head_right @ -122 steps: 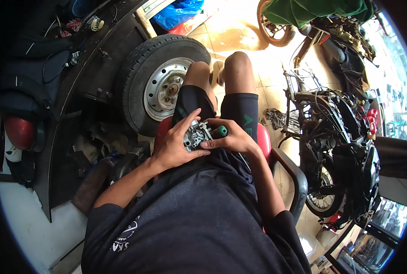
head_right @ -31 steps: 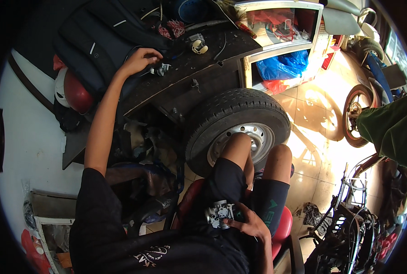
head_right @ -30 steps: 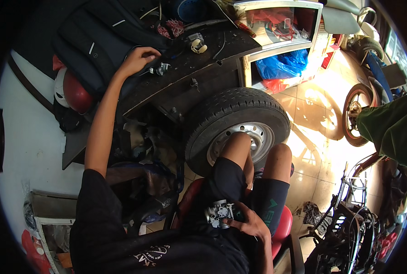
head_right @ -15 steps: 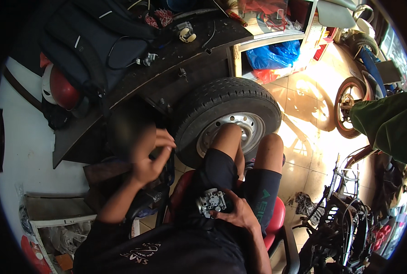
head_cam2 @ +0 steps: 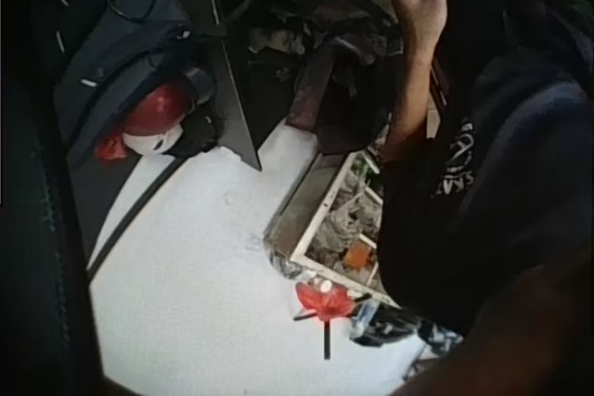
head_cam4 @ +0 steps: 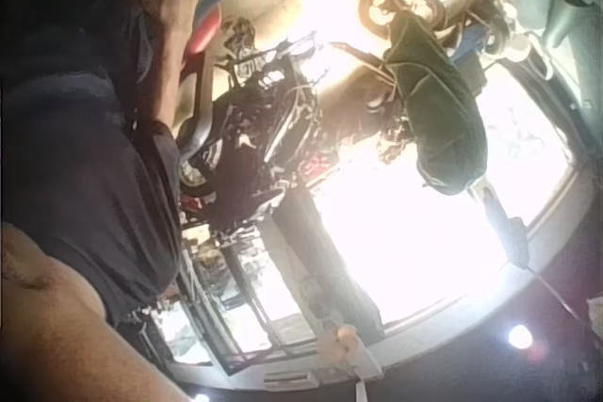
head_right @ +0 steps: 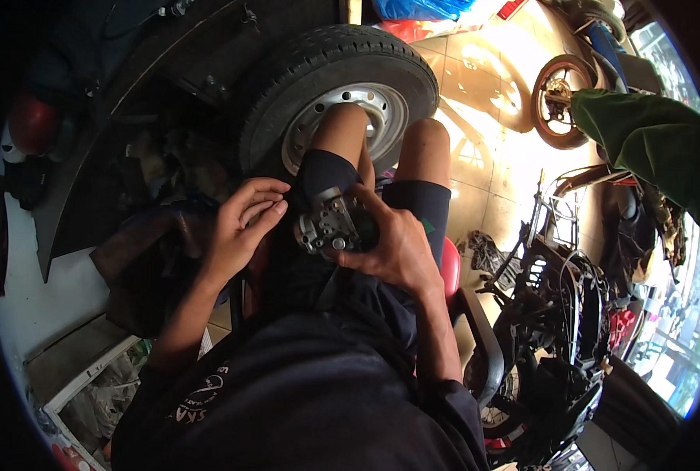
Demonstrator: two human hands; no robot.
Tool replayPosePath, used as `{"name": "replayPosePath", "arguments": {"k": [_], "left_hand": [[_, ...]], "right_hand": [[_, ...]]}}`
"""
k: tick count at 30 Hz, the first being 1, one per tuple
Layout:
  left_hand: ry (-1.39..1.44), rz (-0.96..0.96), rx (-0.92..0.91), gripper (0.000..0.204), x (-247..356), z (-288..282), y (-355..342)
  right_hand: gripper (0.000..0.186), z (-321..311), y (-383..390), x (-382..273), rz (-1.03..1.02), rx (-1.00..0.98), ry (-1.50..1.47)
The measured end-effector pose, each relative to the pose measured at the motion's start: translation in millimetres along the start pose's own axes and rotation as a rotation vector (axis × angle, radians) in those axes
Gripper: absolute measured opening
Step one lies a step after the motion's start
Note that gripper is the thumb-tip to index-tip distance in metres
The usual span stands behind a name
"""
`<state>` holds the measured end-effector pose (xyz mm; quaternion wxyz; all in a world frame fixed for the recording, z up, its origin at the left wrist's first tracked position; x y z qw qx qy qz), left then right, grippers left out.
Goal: Disassembling and inspecting a motorcycle carburetor using a screwdriver.
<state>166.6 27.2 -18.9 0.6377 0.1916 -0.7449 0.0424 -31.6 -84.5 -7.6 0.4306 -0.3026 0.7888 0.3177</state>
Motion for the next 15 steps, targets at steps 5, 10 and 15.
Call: {"name": "replayPosePath", "arguments": {"k": [5,10,15], "left_hand": [[0.207,-0.097,-0.051,0.047,12,4,8],[0.522,-0.100,-0.232,0.074,26,6,13],[0.737,-0.092,-0.323,0.085,32,7,20]], "right_hand": [[0.097,-13,1,-38,-0.028,0.067,-0.163],[0.094,-8,-4,-62,-0.041,0.093,-0.370],[0.096,10,-12,-69,0.043,0.038,-0.477]]}}
Point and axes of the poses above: each hand's wrist, its own y-axis away from the middle knuckle, its own z-axis out of the palm, x = y × z, the point moved 7 cm from there along -y, towards the middle knuckle, and after that the axes turned 4 degrees about -y, right-handed, at the moved point
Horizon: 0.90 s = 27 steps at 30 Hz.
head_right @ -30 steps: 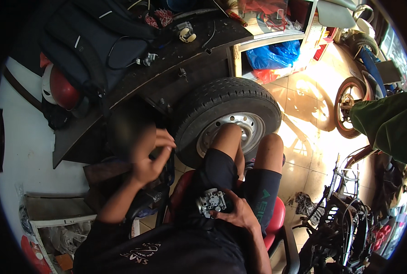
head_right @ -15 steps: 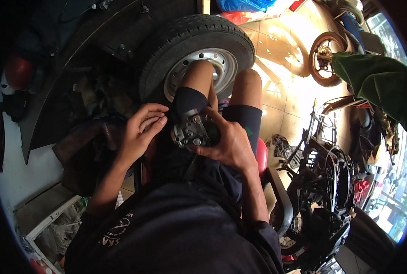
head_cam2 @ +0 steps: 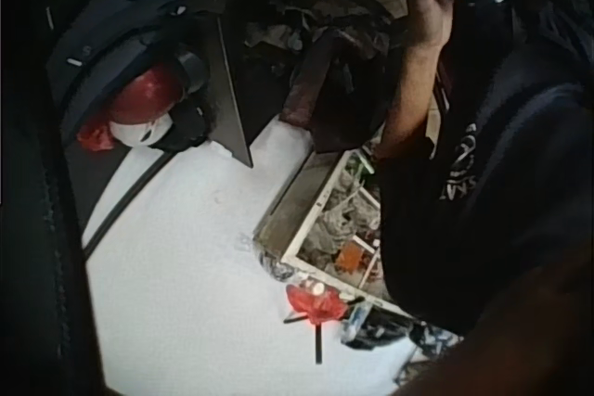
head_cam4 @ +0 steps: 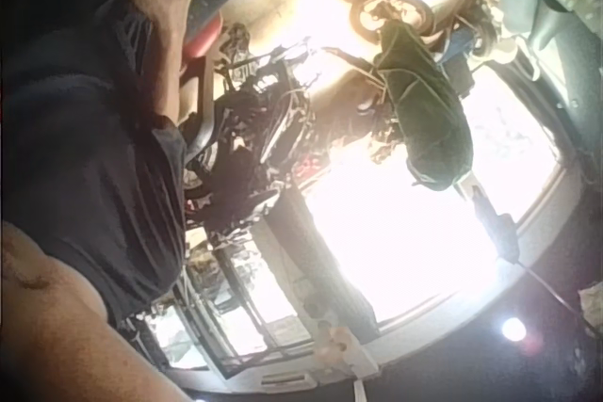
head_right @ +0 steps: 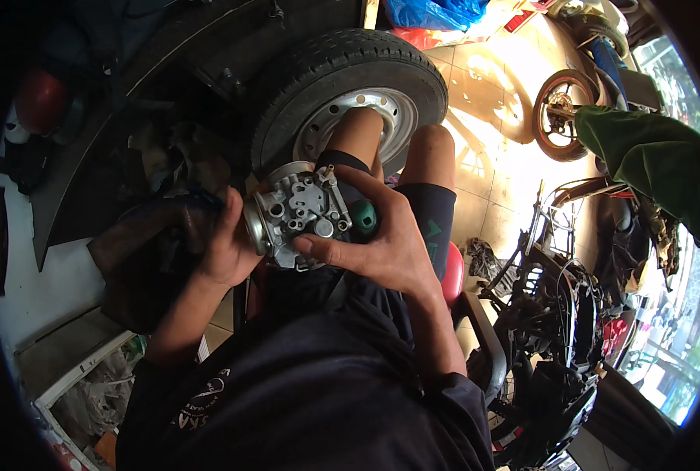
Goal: Disassembling and inspecting a motorcycle carburetor using a screwdriver.
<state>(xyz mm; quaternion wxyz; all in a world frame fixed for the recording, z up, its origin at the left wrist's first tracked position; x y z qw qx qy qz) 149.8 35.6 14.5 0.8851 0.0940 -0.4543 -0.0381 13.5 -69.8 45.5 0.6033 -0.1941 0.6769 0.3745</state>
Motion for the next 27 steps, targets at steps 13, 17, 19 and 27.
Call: {"name": "replayPosePath", "arguments": {"k": [13,17,19,27], "left_hand": [[0.429,-0.088,0.098,0.065,-9,-12,-4],[0.459,-0.046,0.110,0.061,-4,-10,-9],[0.442,-0.065,0.134,0.069,-5,-13,-12],[0.400,-0.056,0.057,0.096,-6,-14,-11]], "right_hand": [[0.080,17,5,23,0.252,0.030,-0.238],[0.061,13,6,21,0.168,0.000,-0.318],[0.054,6,8,16,0.078,-0.009,-0.383],[0.034,-25,10,36,0.058,0.112,-0.455]]}}
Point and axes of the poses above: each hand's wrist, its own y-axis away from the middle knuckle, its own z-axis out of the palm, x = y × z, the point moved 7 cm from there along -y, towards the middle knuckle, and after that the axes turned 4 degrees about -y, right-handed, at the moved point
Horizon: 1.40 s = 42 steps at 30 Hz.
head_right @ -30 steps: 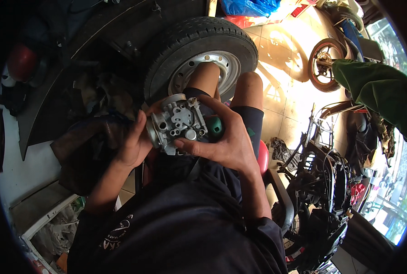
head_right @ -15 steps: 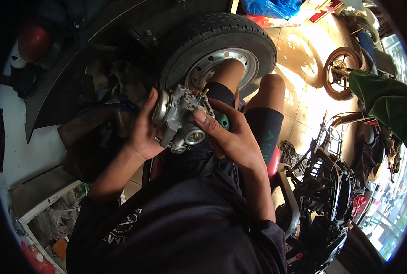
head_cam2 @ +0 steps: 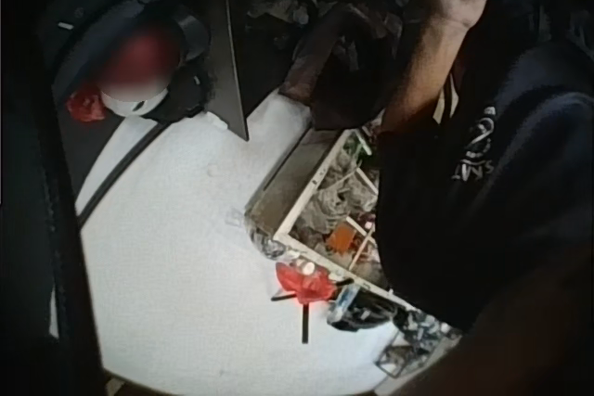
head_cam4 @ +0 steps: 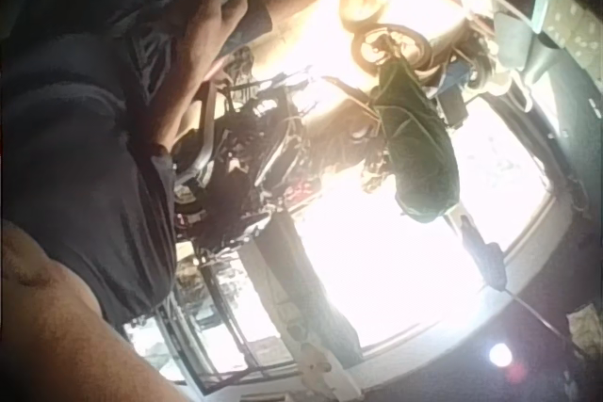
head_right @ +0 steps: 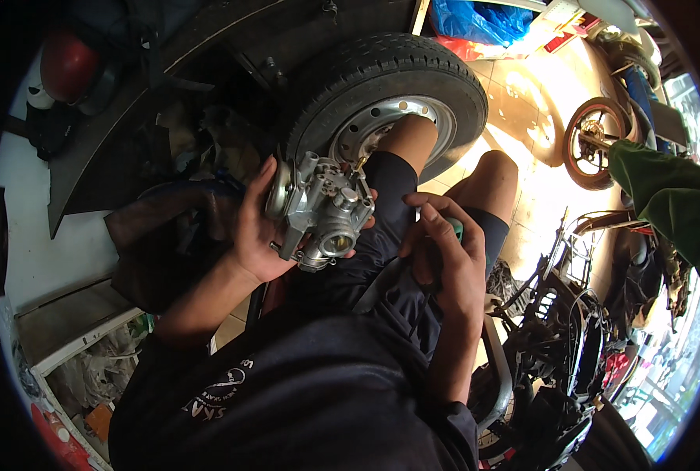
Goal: Disassembling and inspecting a motorcycle carburetor using a screwdriver.
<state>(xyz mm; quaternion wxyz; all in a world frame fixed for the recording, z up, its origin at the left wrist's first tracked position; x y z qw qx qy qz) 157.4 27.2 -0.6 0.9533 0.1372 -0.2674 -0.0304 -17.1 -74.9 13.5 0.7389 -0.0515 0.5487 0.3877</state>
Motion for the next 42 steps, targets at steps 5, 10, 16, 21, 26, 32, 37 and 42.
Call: {"name": "replayPosePath", "arguments": {"k": [5,10,16,21,26,32,37,42], "left_hand": [[-0.079,0.037,0.098,0.093,1,-5,-1],[-0.104,0.050,0.124,0.086,4,-8,3],[-0.160,0.081,0.196,0.066,7,-14,9],[-0.160,0.075,0.176,0.059,8,-18,11],[-0.037,0.066,0.059,0.087,8,-16,8],[0.134,0.102,-0.133,0.093,11,-7,11],[0.267,0.111,-0.255,0.088,14,4,17],[0.165,0.081,0.006,0.095,14,-7,20]], "right_hand": [[0.030,8,3,3,-0.019,0.036,0.071],[0.032,26,3,3,-0.056,-0.001,0.141],[0.031,19,0,-2,-0.094,0.117,0.201],[0.044,2,0,-12,-0.153,0.238,0.085],[0.047,-2,-5,-14,-0.169,0.209,0.097],[0.035,7,-6,-2,-0.116,0.138,0.143],[0.028,18,-13,-2,-0.132,0.111,0.215],[0.022,41,-25,-22,-0.202,0.044,0.467]]}}
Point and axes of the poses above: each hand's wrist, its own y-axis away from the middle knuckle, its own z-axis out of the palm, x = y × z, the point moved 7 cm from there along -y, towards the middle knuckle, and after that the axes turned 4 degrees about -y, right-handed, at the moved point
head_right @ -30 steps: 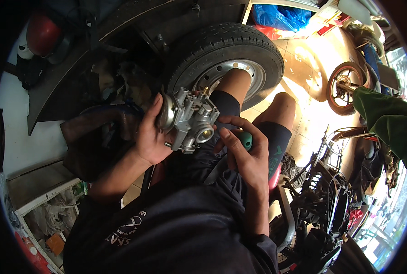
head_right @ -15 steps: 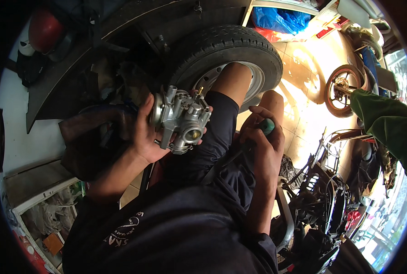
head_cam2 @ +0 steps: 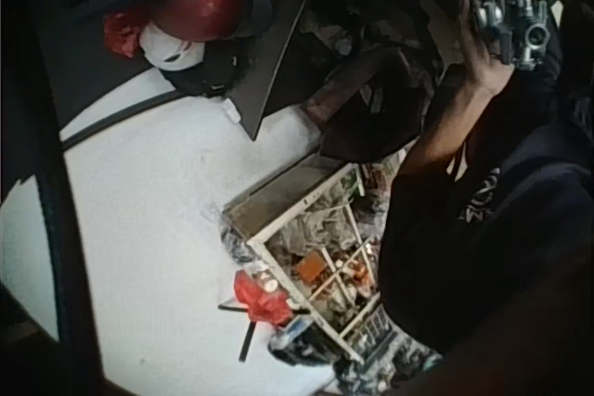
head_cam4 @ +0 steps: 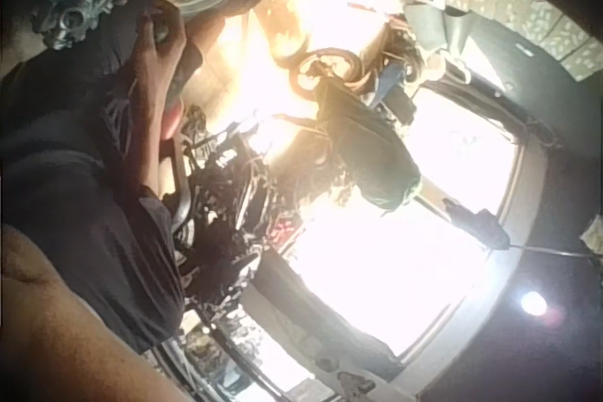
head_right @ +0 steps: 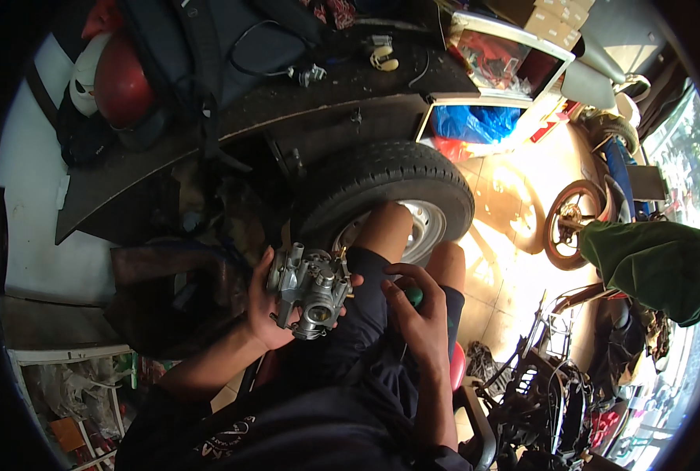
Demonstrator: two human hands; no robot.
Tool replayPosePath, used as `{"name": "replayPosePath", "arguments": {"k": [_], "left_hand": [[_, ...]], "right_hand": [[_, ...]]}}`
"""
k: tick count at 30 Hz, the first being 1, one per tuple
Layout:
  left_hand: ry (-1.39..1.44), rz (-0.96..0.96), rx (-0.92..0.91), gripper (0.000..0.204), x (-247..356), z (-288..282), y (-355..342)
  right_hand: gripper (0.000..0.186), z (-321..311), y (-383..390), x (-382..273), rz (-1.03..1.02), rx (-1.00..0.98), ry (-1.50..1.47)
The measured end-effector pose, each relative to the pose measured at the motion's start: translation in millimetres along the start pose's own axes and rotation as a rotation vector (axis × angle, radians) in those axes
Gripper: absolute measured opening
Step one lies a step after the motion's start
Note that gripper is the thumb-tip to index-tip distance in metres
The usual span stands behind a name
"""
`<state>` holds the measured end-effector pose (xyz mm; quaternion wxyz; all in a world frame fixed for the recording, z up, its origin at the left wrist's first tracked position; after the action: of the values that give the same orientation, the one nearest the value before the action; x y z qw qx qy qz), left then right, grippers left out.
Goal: Disassembling and inspecting a motorcycle carburetor using a screwdriver.
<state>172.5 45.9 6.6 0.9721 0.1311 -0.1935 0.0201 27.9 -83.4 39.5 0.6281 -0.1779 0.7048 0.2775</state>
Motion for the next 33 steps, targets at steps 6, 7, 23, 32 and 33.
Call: {"name": "replayPosePath", "arguments": {"k": [6,7,23,32,33], "left_hand": [[0.096,0.023,0.016,0.092,2,-1,-4],[0.111,0.018,0.002,0.092,1,-1,-5],[0.099,0.100,0.124,0.037,8,-27,-7],[-0.045,0.118,0.165,0.030,13,-31,-9],[-0.044,0.115,0.187,0.030,13,-31,-9]], "right_hand": [[0.033,35,-56,-73,-0.378,0.005,0.312],[0.035,42,-70,-84,-0.413,0.014,0.364],[0.042,184,-276,-129,-0.692,-0.067,0.972],[0.027,195,-312,-133,-0.662,0.036,1.087],[0.023,195,-317,-135,-0.638,0.052,1.106]]}}
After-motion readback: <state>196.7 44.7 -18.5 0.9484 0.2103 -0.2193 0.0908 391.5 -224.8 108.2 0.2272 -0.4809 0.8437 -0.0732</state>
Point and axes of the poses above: each hand's wrist, its own y-axis away from the middle knuckle, its own z-axis out of the palm, x = y × z, the point moved 7 cm from there along -y, towards the middle knuckle, and after that the axes turned 4 degrees about -y, right-handed, at the moved point
